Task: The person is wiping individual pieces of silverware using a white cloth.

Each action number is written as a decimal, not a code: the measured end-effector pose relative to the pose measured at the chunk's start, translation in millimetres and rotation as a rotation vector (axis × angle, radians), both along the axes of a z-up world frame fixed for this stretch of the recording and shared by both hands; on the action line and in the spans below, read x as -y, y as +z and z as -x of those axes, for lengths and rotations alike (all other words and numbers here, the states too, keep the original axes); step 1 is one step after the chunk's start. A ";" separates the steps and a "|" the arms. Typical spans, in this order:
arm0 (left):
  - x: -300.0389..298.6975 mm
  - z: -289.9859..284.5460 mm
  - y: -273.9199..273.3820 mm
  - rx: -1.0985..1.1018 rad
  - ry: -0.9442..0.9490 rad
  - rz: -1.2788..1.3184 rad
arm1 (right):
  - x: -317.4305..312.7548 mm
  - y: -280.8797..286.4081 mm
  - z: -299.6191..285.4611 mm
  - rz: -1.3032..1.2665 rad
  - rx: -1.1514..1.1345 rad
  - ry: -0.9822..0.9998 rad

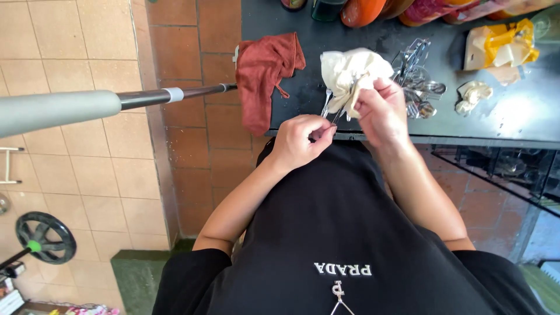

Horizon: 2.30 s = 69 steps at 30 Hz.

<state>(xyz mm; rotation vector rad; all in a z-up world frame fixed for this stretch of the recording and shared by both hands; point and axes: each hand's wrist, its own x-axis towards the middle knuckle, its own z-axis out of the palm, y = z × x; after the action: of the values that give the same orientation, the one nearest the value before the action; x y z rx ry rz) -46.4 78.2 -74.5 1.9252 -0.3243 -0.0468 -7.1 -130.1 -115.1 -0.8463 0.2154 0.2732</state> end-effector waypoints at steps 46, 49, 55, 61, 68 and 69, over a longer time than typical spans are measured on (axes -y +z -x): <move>119.9 -30.6 6.1 0.047 -0.090 0.008 | 130.1 33.8 -30.1 0.581 0.280 0.072; 110.1 -28.6 16.4 0.039 -0.086 -0.011 | 132.2 11.0 -30.7 0.538 0.145 -0.007; 68.9 -27.1 14.0 0.157 -0.042 -0.013 | 112.7 9.8 -35.5 0.653 0.133 -0.162; 37.5 -17.3 20.8 -0.091 0.154 0.100 | 49.1 29.2 -16.6 0.743 0.277 -0.353; 20.6 -12.6 13.8 -0.134 0.140 0.193 | -24.0 63.3 7.7 0.640 0.603 0.048; 16.9 -14.7 15.0 -0.164 0.129 0.161 | -30.1 66.0 7.8 0.327 0.612 0.156</move>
<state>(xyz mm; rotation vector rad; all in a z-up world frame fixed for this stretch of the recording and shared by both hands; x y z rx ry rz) -31.6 61.3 -59.4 1.7655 -0.0905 -0.0903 -14.9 -100.0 -49.1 -1.2331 -0.3889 0.1138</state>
